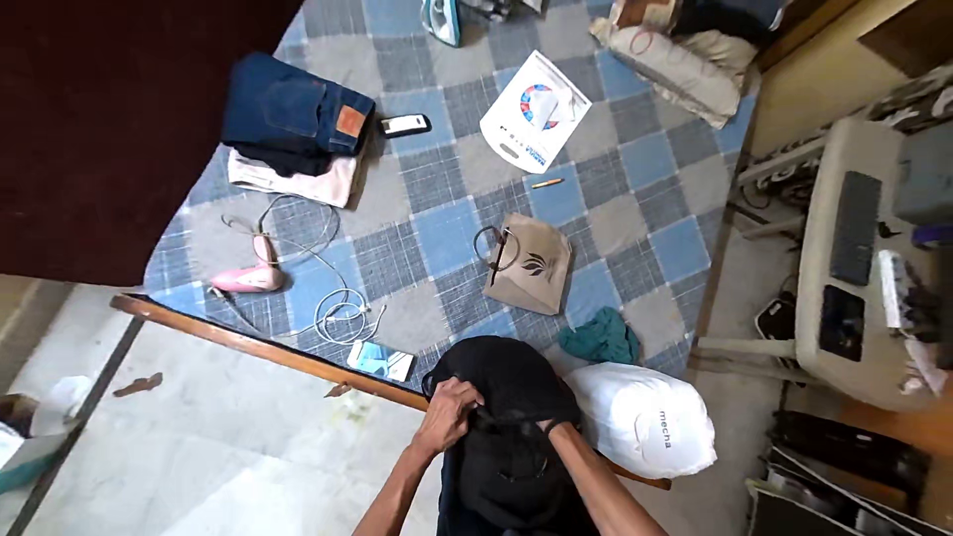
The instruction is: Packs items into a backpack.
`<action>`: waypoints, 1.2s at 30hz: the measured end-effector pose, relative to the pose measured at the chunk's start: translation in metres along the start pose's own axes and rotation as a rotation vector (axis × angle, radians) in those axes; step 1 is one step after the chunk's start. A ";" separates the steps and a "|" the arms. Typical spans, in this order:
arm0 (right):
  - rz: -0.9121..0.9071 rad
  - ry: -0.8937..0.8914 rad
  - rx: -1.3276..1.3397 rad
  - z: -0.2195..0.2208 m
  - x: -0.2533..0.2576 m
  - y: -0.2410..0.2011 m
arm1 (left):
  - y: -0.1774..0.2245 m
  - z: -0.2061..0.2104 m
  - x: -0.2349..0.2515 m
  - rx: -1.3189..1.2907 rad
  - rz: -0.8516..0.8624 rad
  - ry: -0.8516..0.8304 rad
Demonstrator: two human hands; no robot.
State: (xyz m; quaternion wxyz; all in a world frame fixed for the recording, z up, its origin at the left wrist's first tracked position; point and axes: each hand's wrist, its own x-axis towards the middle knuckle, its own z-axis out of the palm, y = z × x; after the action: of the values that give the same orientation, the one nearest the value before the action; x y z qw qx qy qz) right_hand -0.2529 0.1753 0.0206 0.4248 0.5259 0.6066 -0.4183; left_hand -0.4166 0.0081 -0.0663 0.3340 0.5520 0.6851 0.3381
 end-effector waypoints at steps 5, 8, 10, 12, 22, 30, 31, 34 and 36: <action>-0.675 0.374 -0.189 0.022 -0.054 0.090 | -0.036 0.002 -0.024 -0.031 -0.114 -0.019; -0.533 0.846 0.169 0.010 -0.052 0.125 | -0.031 0.002 -0.019 0.023 -0.139 0.020; -0.415 0.731 0.183 0.000 -0.032 0.132 | -0.014 -0.007 -0.003 0.081 -0.094 0.012; -0.437 0.660 0.021 0.004 -0.019 0.131 | 0.000 -0.016 0.011 0.086 -0.035 -0.021; -0.330 0.708 -0.223 0.011 -0.021 0.122 | -0.102 -0.040 0.002 -0.025 -0.822 0.360; -0.429 0.761 -0.237 0.037 -0.013 0.141 | -0.236 -0.035 -0.004 0.680 -0.561 -0.356; -0.428 0.741 -0.212 0.036 -0.017 0.143 | -0.241 -0.036 -0.003 0.677 -0.533 -0.345; -0.430 0.711 -0.211 0.025 -0.025 0.144 | -0.232 -0.052 0.007 0.535 -0.641 -0.341; -0.435 0.694 -0.212 0.017 -0.026 0.142 | -0.213 -0.070 0.006 0.188 -0.808 -0.220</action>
State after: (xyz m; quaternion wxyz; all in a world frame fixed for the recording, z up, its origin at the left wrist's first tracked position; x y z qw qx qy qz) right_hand -0.1081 0.1658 0.0321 0.1489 0.4485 0.8503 -0.2316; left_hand -0.5889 -0.0269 -0.2053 0.4588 0.3001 0.8345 0.0553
